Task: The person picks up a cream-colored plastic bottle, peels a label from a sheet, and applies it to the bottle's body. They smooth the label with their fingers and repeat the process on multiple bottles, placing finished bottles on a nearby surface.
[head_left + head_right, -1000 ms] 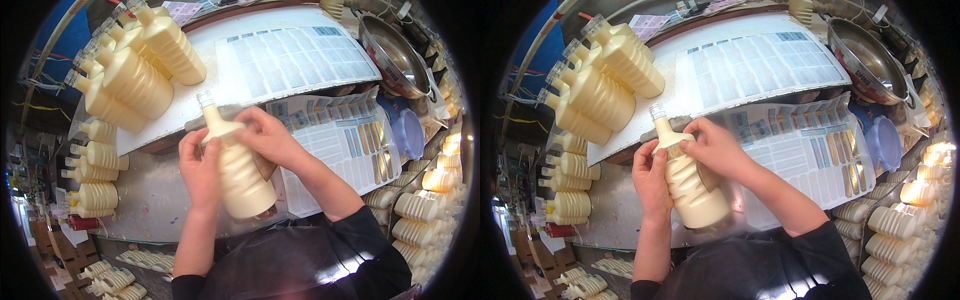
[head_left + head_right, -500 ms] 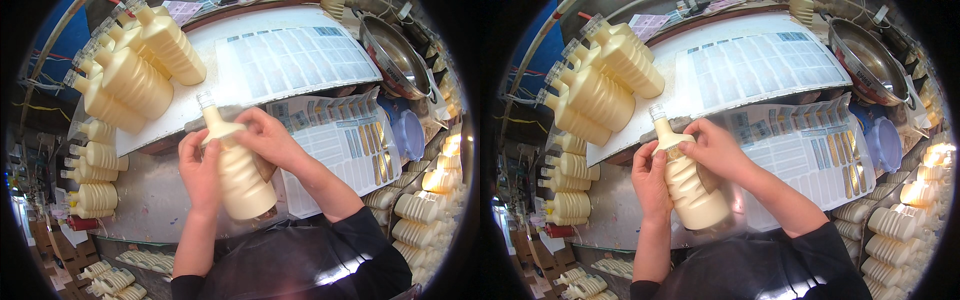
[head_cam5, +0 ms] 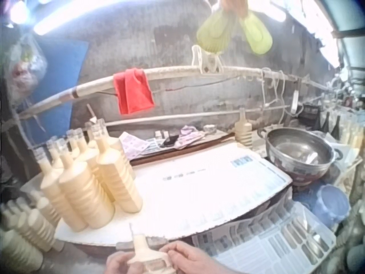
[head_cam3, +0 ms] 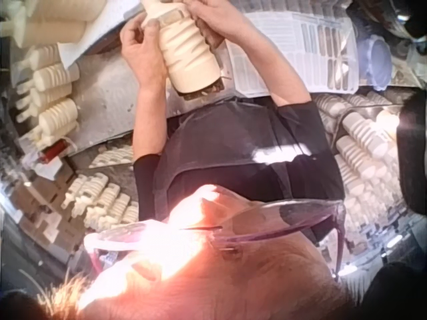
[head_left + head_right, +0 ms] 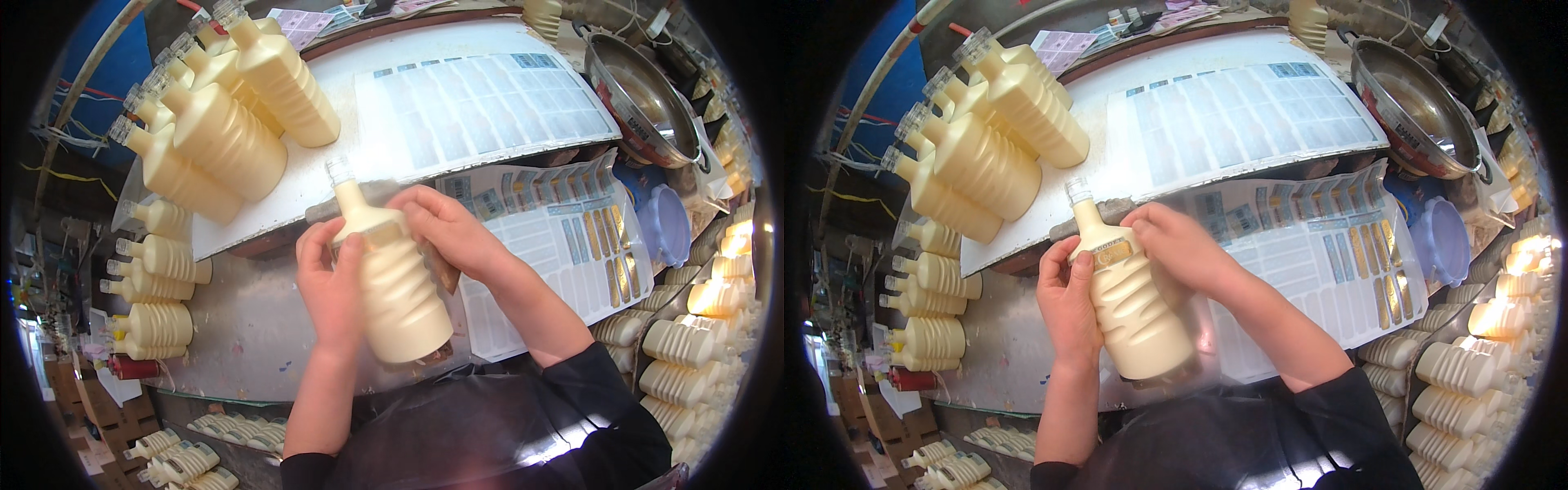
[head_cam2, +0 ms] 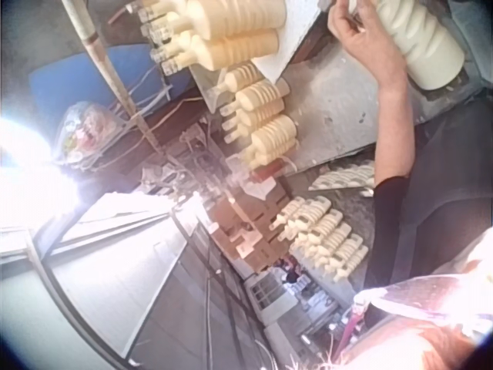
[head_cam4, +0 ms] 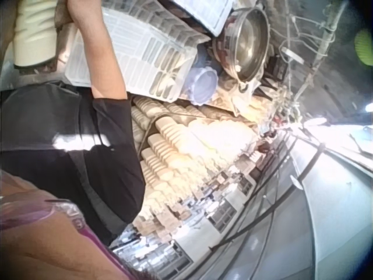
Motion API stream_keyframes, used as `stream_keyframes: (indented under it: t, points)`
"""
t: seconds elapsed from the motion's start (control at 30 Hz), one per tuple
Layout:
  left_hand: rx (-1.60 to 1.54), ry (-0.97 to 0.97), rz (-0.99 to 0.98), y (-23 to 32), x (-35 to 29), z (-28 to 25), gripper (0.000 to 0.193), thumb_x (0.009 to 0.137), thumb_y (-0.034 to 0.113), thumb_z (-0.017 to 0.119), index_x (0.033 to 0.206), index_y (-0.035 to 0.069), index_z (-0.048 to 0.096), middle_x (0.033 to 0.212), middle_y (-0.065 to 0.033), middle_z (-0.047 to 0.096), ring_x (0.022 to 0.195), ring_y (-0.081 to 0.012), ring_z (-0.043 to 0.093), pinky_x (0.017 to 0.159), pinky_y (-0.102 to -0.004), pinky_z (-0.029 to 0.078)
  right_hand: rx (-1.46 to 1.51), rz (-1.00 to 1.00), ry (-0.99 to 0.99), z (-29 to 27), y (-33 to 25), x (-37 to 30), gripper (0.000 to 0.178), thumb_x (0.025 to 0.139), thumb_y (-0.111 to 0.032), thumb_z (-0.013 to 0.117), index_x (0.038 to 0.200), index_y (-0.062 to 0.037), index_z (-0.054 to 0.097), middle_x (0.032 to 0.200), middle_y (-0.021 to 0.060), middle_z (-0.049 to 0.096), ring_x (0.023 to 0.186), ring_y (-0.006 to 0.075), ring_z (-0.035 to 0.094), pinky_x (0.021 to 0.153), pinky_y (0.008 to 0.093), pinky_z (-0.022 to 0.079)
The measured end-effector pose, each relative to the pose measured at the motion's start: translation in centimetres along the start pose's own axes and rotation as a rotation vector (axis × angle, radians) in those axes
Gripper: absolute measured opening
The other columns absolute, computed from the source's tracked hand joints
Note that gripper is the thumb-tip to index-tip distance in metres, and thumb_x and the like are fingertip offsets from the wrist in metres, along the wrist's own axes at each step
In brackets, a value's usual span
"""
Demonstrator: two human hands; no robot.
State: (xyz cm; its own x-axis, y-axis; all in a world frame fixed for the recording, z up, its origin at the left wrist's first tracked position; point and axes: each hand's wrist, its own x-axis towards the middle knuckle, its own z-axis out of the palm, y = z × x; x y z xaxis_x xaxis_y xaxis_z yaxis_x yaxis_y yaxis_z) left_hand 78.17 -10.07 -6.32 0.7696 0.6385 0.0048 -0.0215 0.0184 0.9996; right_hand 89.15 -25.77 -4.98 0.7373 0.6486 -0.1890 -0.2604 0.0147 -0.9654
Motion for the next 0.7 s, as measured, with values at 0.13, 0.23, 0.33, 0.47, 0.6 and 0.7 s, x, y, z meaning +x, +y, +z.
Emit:
stream_keyframes:
  t: [0.13,0.23,0.33,0.47,0.6,0.7]
  points:
    - [0.016,-0.017,0.082,-0.59,0.11,-0.01,0.026,0.098,0.008,0.068,0.122,-0.002,0.062,0.116,-0.0071,0.06,0.104,-0.0128,0.057,0.093,-0.0285,0.049,-0.079,-0.087,0.029,0.55,1.23,0.18,0.022,0.103,-0.02,0.059,0.119,-0.0042,0.061,0.096,0.0033,0.067,0.084,0.0062,0.061,0.073,0.0234,0.05]
    - [-0.03,-0.017,0.021,-0.02,-0.13,0.18,0.028,0.094,0.008,0.071,0.119,-0.003,0.064,0.132,-0.009,0.051,0.122,-0.0182,0.052,0.109,-0.0333,0.041,-0.097,-0.05,0.033,0.7,0.89,0.02,0.021,0.103,-0.02,0.06,0.118,-0.0048,0.06,0.095,0.0035,0.067,0.086,0.0069,0.061,0.074,0.0241,0.05]
    - [-0.031,-0.017,0.025,-0.04,-0.16,0.16,0.028,0.094,0.008,0.071,0.119,-0.002,0.064,0.132,-0.0088,0.051,0.122,-0.018,0.052,0.108,-0.0332,0.041,-0.129,-0.038,0.044,0.77,0.59,-0.14,0.022,0.103,-0.021,0.061,0.117,-0.0054,0.06,0.094,0.0035,0.067,0.085,0.0073,0.061,0.074,0.0247,0.05]
    - [-0.033,-0.015,0.023,0.14,-0.27,0.24,0.028,0.094,0.008,0.071,0.119,-0.002,0.064,0.132,-0.0087,0.051,0.121,-0.0179,0.053,0.107,-0.033,0.042,-0.131,-0.04,0.039,0.71,0.72,-0.15,0.022,0.102,-0.022,0.062,0.117,-0.0055,0.06,0.093,0.0037,0.067,0.086,0.0073,0.061,0.074,0.0251,0.05]
    - [-0.049,-0.011,0.016,0.04,-0.12,0.23,0.028,0.094,0.008,0.071,0.119,-0.002,0.065,0.132,-0.0088,0.052,0.12,-0.0182,0.054,0.107,-0.0326,0.042,-0.112,-0.069,0.066,0.77,1.09,-0.02,0.027,0.1,-0.026,0.065,0.117,-0.0056,0.063,0.09,0.0039,0.067,0.083,0.0096,0.061,0.074,0.0269,0.05]
    - [0.036,-0.002,0.001,0.08,-0.03,0.12,0.028,0.093,0.007,0.071,0.119,-0.002,0.065,0.132,-0.0092,0.052,0.12,-0.0184,0.054,0.108,-0.0324,0.042,-0.121,-0.08,0.052,0.0,0.67,0.18,0.022,0.103,-0.024,0.058,0.113,-0.0055,0.066,0.095,0.0012,0.066,0.083,0.007,0.059,0.072,0.0229,0.049]
